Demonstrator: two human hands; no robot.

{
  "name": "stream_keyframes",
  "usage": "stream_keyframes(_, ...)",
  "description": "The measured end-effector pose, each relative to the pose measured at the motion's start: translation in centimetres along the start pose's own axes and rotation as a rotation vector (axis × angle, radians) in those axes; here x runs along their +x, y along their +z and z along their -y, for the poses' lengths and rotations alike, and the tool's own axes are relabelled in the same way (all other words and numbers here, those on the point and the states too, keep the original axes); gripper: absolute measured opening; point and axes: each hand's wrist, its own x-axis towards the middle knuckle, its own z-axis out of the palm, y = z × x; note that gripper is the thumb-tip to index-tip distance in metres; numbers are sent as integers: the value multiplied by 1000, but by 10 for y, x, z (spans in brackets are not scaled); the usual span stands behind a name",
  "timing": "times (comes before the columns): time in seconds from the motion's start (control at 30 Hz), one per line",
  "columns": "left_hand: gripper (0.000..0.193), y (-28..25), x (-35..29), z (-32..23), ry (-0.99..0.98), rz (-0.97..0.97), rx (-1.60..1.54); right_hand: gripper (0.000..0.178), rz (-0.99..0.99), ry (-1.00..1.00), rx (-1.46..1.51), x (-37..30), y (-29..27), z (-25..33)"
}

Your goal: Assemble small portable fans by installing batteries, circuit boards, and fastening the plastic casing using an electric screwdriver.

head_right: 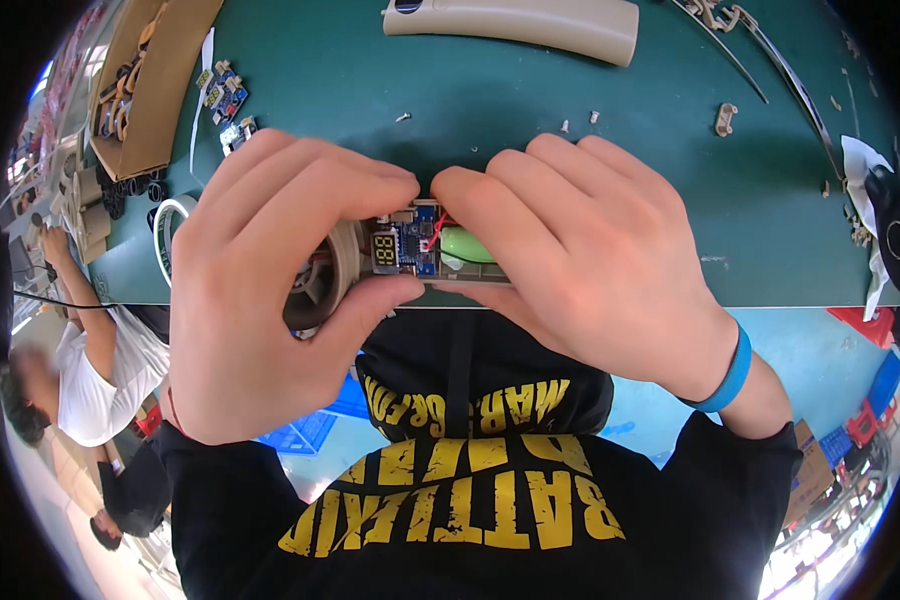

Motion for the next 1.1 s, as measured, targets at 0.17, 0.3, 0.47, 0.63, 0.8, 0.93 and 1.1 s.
stream_keyframes(0.17, 43, -5, 2, 5, 40, 60, -13, 55, -7, -18, 11, -1, 2, -3)
stream_keyframes(0.3, 44, -7, 1, 6, 38, 56, -155, 53, 11, -34, 11, -1, -1, -6)
stream_keyframes(0.47, 43, -4, -2, 3, 39, 19, -42, 51, 6, -29, 20, -1, -1, -3)
stream_keyframes(0.63, 39, -3, 0, -2, -10, 27, -40, 51, -39, -31, 34, -3, 2, -4)
stream_keyframes(0.8, 36, -3, 5, -7, -55, 47, -31, 53, -47, -27, 53, -4, 2, -4)
stream_keyframes(0.93, 35, -4, 5, -8, -81, 67, -14, 55, -6, -14, 104, -3, -1, -4)
stream_keyframes(1.1, 33, -8, 16, -19, -60, 66, -60, 57, -37, 7, 210, -4, -1, -4)
